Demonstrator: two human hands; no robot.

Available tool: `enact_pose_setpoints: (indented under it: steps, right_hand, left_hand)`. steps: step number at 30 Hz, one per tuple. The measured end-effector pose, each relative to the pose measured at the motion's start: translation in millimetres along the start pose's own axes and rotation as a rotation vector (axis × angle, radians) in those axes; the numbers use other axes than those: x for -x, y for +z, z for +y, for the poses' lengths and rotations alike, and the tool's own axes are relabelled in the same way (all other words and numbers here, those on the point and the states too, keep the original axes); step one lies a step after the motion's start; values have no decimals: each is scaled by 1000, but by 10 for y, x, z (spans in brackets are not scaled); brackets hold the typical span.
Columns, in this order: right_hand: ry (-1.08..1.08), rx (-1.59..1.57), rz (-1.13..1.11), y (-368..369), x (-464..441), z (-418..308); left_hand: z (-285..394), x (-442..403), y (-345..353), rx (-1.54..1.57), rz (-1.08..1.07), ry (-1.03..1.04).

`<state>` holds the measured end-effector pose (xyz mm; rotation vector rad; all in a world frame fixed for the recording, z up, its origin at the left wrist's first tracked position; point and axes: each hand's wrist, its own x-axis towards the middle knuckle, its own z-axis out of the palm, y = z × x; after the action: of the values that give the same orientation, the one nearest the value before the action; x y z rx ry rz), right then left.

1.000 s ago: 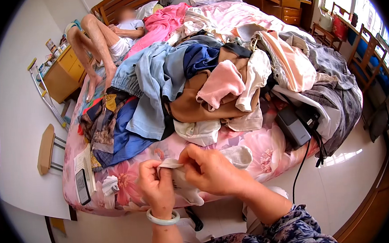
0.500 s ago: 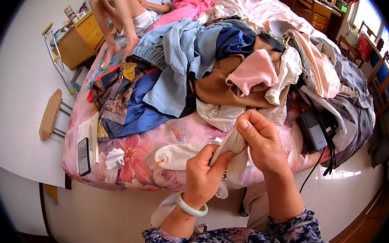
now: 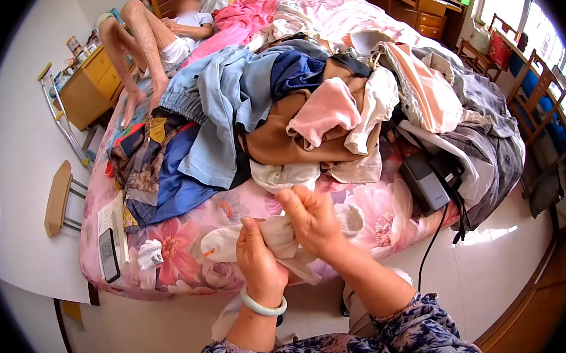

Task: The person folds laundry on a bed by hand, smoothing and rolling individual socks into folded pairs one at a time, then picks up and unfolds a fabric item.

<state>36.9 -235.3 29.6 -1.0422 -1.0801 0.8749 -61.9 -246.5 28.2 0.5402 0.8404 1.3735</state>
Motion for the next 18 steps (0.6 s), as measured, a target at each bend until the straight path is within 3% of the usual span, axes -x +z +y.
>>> enact_pose_setpoints:
  steps: [1, 3, 5, 6, 7, 8, 10, 11, 12, 13, 15, 17, 18]
  right_hand:
    - [-8, 144, -19, 35, 96, -123]
    - [-664, 722, -315, 125, 265, -201]
    - [-841, 642, -398, 323, 401, -176]
    - [-894, 784, -279, 302, 333, -165]
    - [-933, 925, -153, 280, 268, -155]
    - [-928, 1209, -87, 161, 217, -86]
    - [-776, 1226, -28, -53, 63, -70]
    - [-642, 961, -38, -112, -23, -113]
    - [-511, 919, -17, -101, -31, -57]
    - [-512, 917, -20, -81, 35, -58]
    - [-875, 1764, -191, 64, 257, -120]
    - [-857, 788, -340, 207, 367, -47]
    - [-872, 775, -314, 214, 349, -49]
  left_hand:
    - [-6, -52, -74, 0, 4, 4]
    - [-54, -220, -313, 78, -185, 1]
    - [-112, -210, -352, 240, -330, -106]
    - [-226, -187, -393, 39, -308, 82]
    - [-259, -109, -328, -10, -262, 96]
    - [-276, 4, -235, 29, -192, -18]
    - [-297, 109, -143, 131, -131, -206]
    - [-339, 117, -124, 155, -139, -257]
    - [-383, 114, -108, 81, -146, -173]
    - [-373, 56, -118, 81, -143, -170]
    - [-289, -146, -175, -495, -167, 719]
    - [-280, -259, -455, 40, -394, 184]
    - [-273, -316, -593, 278, -387, -85]
